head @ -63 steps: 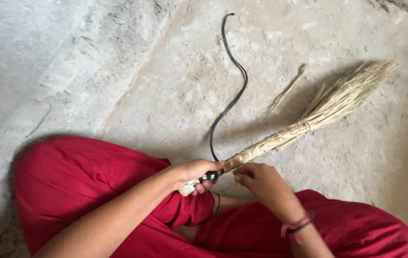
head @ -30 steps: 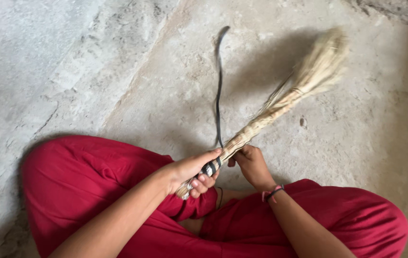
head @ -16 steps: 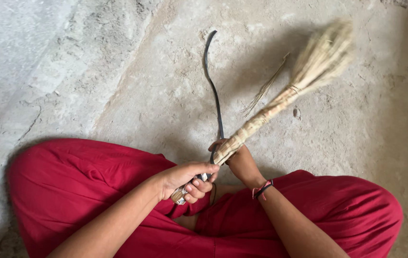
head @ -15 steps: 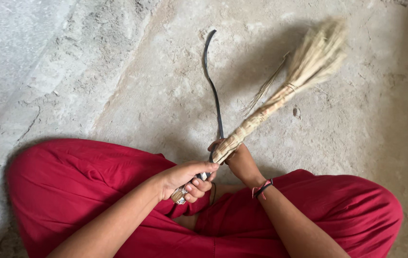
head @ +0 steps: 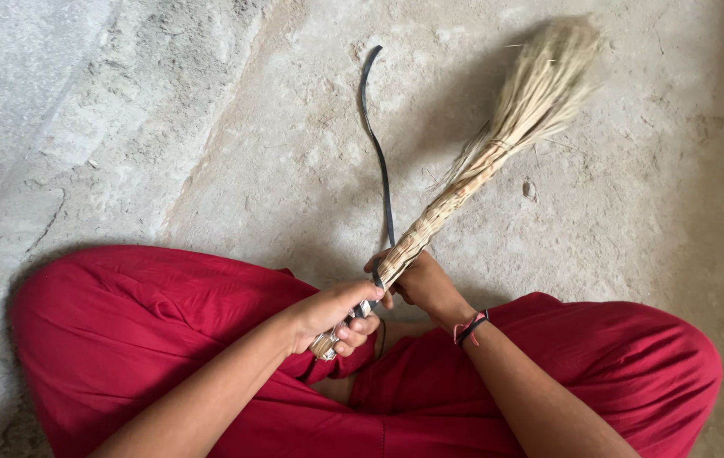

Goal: The person sits on the floor and wraps a black rubber strip around the handle of a straw broom. They repeatedly wind the strip tightly along the length of the handle, then tie off the end to secure it.

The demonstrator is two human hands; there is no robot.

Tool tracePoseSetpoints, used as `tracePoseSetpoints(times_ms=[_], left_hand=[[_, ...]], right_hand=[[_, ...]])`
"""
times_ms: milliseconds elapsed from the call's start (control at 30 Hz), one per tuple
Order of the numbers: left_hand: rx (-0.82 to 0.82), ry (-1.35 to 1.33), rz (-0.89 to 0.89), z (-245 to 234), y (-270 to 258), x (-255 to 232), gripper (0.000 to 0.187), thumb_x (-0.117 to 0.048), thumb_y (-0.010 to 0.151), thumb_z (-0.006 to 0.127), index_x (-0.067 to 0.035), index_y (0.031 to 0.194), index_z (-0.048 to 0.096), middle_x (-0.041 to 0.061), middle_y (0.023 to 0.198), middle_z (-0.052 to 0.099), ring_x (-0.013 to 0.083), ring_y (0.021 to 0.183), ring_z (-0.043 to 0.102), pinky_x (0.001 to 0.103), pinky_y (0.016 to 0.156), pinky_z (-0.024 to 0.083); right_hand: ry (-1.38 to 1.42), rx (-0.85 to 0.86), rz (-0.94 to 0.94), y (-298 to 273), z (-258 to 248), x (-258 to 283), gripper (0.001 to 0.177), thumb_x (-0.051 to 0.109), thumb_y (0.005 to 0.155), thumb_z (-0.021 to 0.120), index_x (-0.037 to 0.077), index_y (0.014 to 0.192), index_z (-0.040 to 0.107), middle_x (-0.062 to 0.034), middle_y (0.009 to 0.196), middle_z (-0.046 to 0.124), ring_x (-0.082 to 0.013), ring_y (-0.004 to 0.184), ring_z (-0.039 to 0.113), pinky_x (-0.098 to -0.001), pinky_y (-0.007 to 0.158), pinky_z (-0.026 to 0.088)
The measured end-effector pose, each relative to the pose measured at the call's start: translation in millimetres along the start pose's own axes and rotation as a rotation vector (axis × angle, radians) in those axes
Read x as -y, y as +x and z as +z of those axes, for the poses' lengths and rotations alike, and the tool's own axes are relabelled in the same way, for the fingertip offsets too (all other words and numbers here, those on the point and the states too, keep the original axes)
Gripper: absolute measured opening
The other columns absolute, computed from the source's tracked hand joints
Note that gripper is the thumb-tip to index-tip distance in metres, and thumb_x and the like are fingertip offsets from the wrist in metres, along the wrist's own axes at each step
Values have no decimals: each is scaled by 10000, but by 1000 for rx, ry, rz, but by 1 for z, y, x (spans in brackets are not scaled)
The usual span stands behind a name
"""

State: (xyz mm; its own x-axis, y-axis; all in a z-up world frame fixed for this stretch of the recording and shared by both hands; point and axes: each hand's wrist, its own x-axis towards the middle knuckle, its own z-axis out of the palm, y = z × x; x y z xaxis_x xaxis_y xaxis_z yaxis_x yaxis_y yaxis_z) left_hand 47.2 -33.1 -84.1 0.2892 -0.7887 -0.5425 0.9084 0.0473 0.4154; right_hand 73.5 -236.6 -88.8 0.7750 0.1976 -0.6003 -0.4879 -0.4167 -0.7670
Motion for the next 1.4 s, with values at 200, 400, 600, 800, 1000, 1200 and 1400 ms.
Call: tracePoseSetpoints(times_ms=[200,400,600,800,1000,1200,1400], left_hand=[[-269,554,139,-2,14,10,360,-398,1017,453,-80,1177,507,36,766,589,133,500,575,303,438,496],[-271,414,156,-21,36,15,332,-300,1003,507,-74,1246,497,37,946,664,107,715,665,290,603,585],[-466,637,194,-6,46,17,288,-236,1024,516,-24,1219,503,79,881,623,140,622,576,316,505,514],[-505,669,233,-8,45,20,310,-258,953,631,-80,1172,503,27,831,664,111,642,614,282,520,525],[-768,857,557,-12,49,20,406,-218,806,863,-48,990,543,98,771,666,152,659,607,321,581,497],[-686,795,443,27,28,3,321,-213,869,777,-51,983,524,105,706,661,209,569,628,387,532,488],[-716,974,549,65,-8,-2,298,-212,894,742,-52,1003,516,174,676,661,311,552,667,445,500,467]], right_hand=[[55,-11,35,1,-1,-9,242,125,960,555,100,1064,772,18,697,683,-47,540,498,-231,462,392],[42,-61,60,15,0,-31,209,62,910,574,85,908,782,6,623,602,-68,497,475,-257,429,345],[67,-62,110,17,1,-29,174,72,923,599,46,862,760,-9,628,604,-73,473,433,-269,410,300],[82,-25,131,17,-1,-27,161,77,908,589,83,891,749,-9,626,592,-85,454,423,-276,391,292],[-156,-43,165,20,-3,-44,169,143,937,644,24,886,753,-66,682,664,-104,504,533,-285,464,411],[-513,-1,-187,41,-3,-76,133,120,863,700,29,948,746,-85,835,759,-146,738,711,-320,679,573],[-22,5,-357,29,0,-60,204,91,909,667,52,1107,696,-153,959,775,-191,860,731,-328,741,591]])
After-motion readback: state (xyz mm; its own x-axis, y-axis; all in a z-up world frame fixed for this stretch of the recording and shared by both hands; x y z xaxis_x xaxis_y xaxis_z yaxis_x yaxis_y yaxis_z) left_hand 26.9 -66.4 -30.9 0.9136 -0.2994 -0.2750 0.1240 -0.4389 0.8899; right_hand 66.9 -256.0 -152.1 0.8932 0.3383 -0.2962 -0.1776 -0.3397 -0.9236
